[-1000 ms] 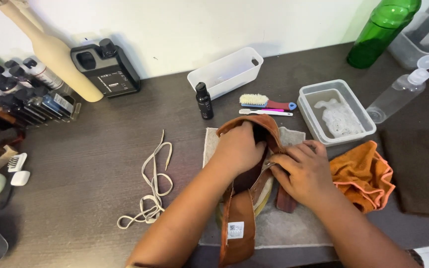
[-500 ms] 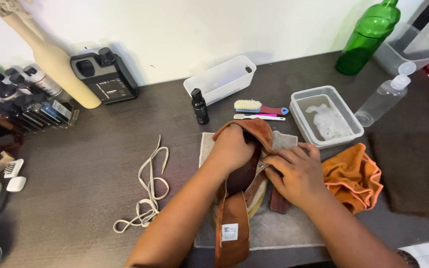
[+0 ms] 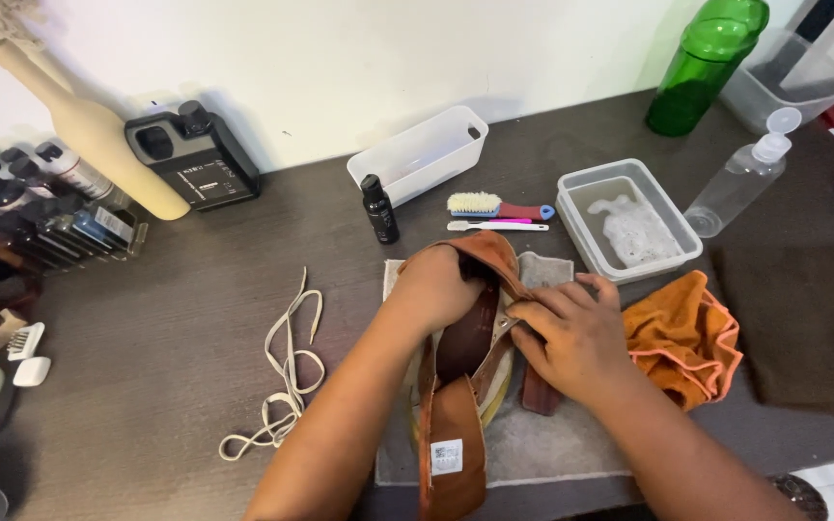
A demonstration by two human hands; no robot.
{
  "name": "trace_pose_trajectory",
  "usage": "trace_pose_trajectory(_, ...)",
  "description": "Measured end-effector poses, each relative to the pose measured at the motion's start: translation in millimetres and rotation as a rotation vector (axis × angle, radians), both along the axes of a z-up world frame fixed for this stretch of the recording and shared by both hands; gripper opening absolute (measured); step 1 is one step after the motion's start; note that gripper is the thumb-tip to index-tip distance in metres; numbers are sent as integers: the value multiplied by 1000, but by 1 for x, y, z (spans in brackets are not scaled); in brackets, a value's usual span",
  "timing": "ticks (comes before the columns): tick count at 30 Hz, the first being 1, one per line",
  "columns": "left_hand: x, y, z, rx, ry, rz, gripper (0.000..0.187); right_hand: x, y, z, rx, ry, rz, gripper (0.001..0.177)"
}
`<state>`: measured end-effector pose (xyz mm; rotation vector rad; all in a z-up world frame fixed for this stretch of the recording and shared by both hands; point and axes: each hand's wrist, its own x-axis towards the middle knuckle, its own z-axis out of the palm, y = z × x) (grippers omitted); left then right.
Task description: The person scrubs the heel of a brown sneaker with a small brush, then wipes the shoe with an orange cloth. They remove the insole, spray the interior with a cleaning solution, and continue wiping the shoe.
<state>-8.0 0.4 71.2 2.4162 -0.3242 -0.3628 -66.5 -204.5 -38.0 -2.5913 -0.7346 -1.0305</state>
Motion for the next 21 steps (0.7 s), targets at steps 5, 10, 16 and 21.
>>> trace_pose_trajectory(5,-3,6,-9,-115,1,-25,52,-2,0,1,52,23,25,22)
trace_pose_trajectory(10,-1,9,-4,-107,-17,-73,54,0,0,-2,50,-12,1,23)
trace_pose_trajectory(16,-3,16,11,-58,-103,-186,50,0,1,-7,81,-15,-29,31)
trace_pose_trajectory(21,-10,21,15,53,-187,-238,47,-2,1,-1,159,9,-69,40)
